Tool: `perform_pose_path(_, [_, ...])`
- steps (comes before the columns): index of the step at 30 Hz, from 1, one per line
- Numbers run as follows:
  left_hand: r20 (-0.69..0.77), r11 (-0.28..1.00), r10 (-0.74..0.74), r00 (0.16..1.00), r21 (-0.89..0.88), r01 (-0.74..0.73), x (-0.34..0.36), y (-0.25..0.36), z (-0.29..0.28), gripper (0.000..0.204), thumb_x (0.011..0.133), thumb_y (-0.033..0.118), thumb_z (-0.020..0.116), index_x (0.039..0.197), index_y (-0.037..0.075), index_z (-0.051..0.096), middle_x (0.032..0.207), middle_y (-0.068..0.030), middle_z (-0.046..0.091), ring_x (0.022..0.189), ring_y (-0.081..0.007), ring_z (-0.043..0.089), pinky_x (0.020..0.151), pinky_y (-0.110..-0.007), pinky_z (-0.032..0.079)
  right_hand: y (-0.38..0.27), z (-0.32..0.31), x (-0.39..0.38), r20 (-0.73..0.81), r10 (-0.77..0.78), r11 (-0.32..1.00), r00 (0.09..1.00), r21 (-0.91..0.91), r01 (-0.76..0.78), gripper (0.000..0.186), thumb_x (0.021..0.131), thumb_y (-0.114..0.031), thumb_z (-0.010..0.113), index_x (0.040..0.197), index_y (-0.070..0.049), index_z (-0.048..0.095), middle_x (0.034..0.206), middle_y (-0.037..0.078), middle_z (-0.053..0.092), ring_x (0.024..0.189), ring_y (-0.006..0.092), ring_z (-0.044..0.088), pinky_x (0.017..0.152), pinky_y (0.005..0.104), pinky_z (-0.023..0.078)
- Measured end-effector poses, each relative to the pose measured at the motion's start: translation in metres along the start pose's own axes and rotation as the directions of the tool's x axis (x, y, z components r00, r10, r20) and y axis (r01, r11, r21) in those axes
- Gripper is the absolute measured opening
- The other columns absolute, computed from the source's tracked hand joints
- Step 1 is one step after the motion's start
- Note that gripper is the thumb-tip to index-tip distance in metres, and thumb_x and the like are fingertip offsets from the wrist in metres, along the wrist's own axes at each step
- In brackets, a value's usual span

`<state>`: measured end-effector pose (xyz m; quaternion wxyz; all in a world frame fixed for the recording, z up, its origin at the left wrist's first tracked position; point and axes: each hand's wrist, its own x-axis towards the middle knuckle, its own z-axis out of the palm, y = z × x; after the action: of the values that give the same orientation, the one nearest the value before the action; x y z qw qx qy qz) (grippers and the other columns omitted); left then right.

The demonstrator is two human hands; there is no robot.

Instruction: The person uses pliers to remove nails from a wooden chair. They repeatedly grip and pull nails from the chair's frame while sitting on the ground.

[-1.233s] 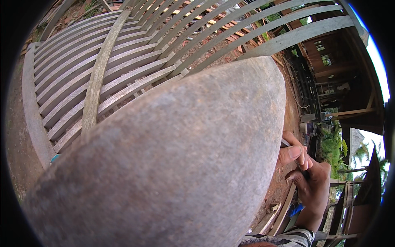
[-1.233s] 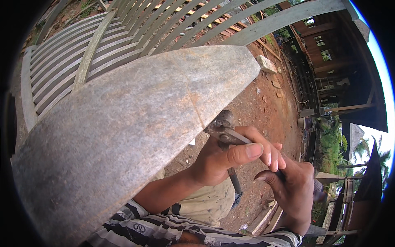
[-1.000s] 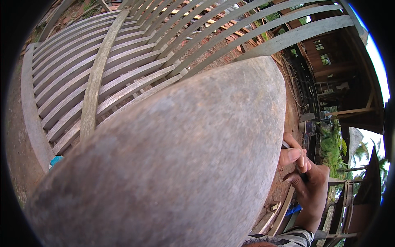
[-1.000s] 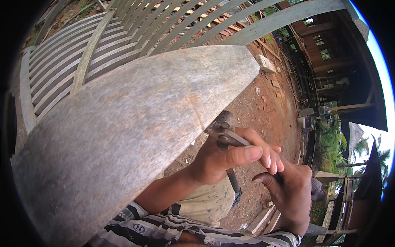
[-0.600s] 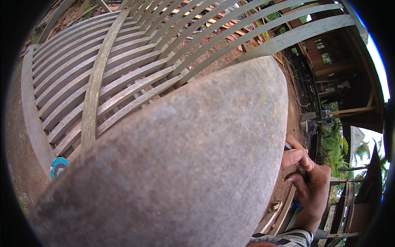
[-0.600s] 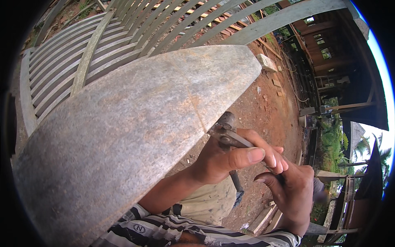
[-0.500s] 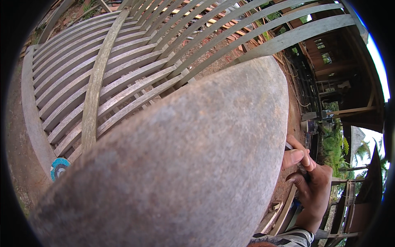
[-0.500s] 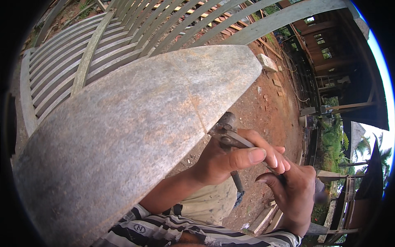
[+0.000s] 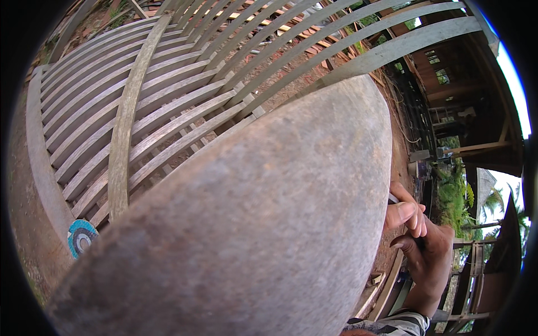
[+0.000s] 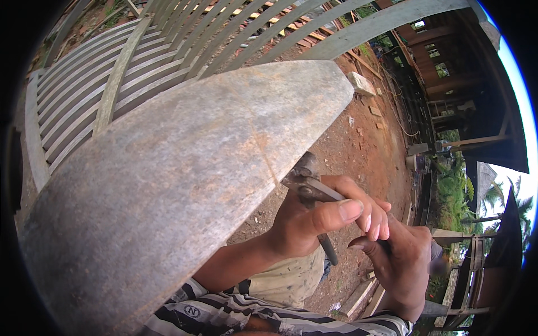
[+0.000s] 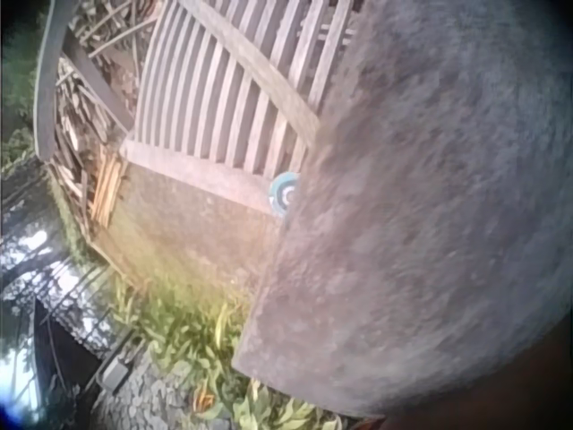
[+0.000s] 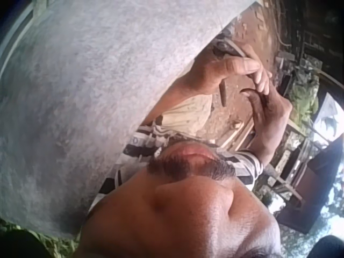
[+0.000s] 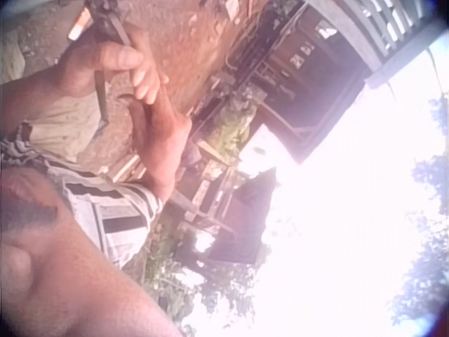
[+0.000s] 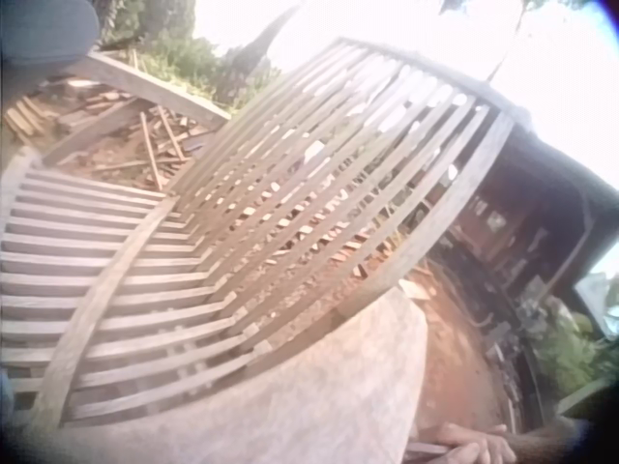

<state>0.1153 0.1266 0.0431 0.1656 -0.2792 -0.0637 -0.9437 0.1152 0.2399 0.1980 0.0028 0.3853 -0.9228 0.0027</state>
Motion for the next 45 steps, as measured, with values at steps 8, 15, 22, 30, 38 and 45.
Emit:
perform_pose_path(8, [-0.022, 1.0, -0.007, 1.0, 0.03, 0.007, 0.0, 0.003, 0.003, 0.02, 0.103, 0.017, 0.054, 0.096, 0.001, 0.065, 0.087, -0.0122, 0.07, 0.093, -0.0276, 0.072, 0.108, -0.052, 0.046, 0.002, 0.002, 0.001, 0.006, -0.03, 0.998, 1.0, 0.056, 0.03, 0.034, 0.08, -0.025, 0.085, 0.098, -0.001, 0.07, 0.075, 0.016, 0.068, 0.068, 0.0379, 0.07, 0.061, 0.0393, 0.052])
perform_pose_path(15, [0.001, 0.987, -0.034, 0.999, 0.156, 0.033, -0.001, 0.005, -0.006, 0.024, 0.105, 0.02, 0.057, 0.101, -0.002, 0.067, 0.1, -0.0195, 0.075, 0.104, -0.0307, 0.072, 0.113, -0.053, 0.044, -0.003, -0.004, 0.003, 0.054, 0.005, 1.0, 0.999, -0.022, -0.004, 0.039, 0.08, -0.026, 0.085, 0.105, 0.0, 0.07, 0.081, 0.017, 0.069, 0.072, 0.0405, 0.069, 0.063, 0.041, 0.053])
perform_pose_path(22, [0.028, 0.978, -0.067, 0.997, 0.201, 0.06, -0.002, 0.009, -0.012, 0.03, 0.104, 0.018, 0.06, 0.115, -0.008, 0.069, 0.113, -0.0249, 0.074, 0.114, -0.0336, 0.071, 0.115, -0.05, 0.044, 0.004, -0.004, 0.007, 0.029, -0.055, 0.998, 0.998, -0.021, 0.055, 0.043, 0.079, -0.023, 0.085, 0.111, 0.002, 0.069, 0.086, 0.02, 0.07, 0.077, 0.0418, 0.069, 0.065, 0.0407, 0.054])
perform_pose_path(30, [0.027, 0.973, -0.072, 0.997, 0.223, 0.064, 0.002, 0.01, -0.009, 0.036, 0.1, 0.022, 0.063, 0.115, -0.01, 0.07, 0.114, -0.0263, 0.074, 0.115, -0.0342, 0.07, 0.116, -0.049, 0.044, 0.009, -0.007, 0.004, 0.03, -0.067, 0.998, 0.997, 0.008, 0.067, 0.043, 0.078, -0.023, 0.086, 0.109, 0.002, 0.07, 0.088, 0.02, 0.071, 0.077, 0.0425, 0.069, 0.065, 0.0408, 0.054])
perform_pose_path(38, [0.011, 0.981, -0.053, 0.999, 0.19, 0.05, 0.001, 0.011, -0.011, 0.036, 0.1, 0.022, 0.062, 0.113, -0.01, 0.07, 0.112, -0.028, 0.074, 0.113, -0.035, 0.071, 0.117, -0.049, 0.042, 0.006, -0.004, 0.008, 0.026, -0.08, 0.997, 0.996, -0.009, 0.08, 0.04, 0.079, -0.025, 0.085, 0.106, 0.0, 0.07, 0.086, 0.018, 0.07, 0.073, 0.0401, 0.068, 0.063, 0.041, 0.052])
perform_pose_path(45, [0.035, 0.991, -0.039, 0.999, 0.133, 0.034, 0.001, 0.006, -0.013, 0.03, 0.1, 0.02, 0.061, 0.109, -0.007, 0.071, 0.105, -0.026, 0.075, 0.11, -0.0377, 0.072, 0.116, -0.052, 0.042, 0.004, -0.005, 0.007, 0.054, -0.063, 0.997, 0.997, -0.031, 0.065, 0.038, 0.079, -0.025, 0.085, 0.103, 0.0, 0.069, 0.085, 0.016, 0.07, 0.071, 0.0388, 0.068, 0.061, 0.0414, 0.051])
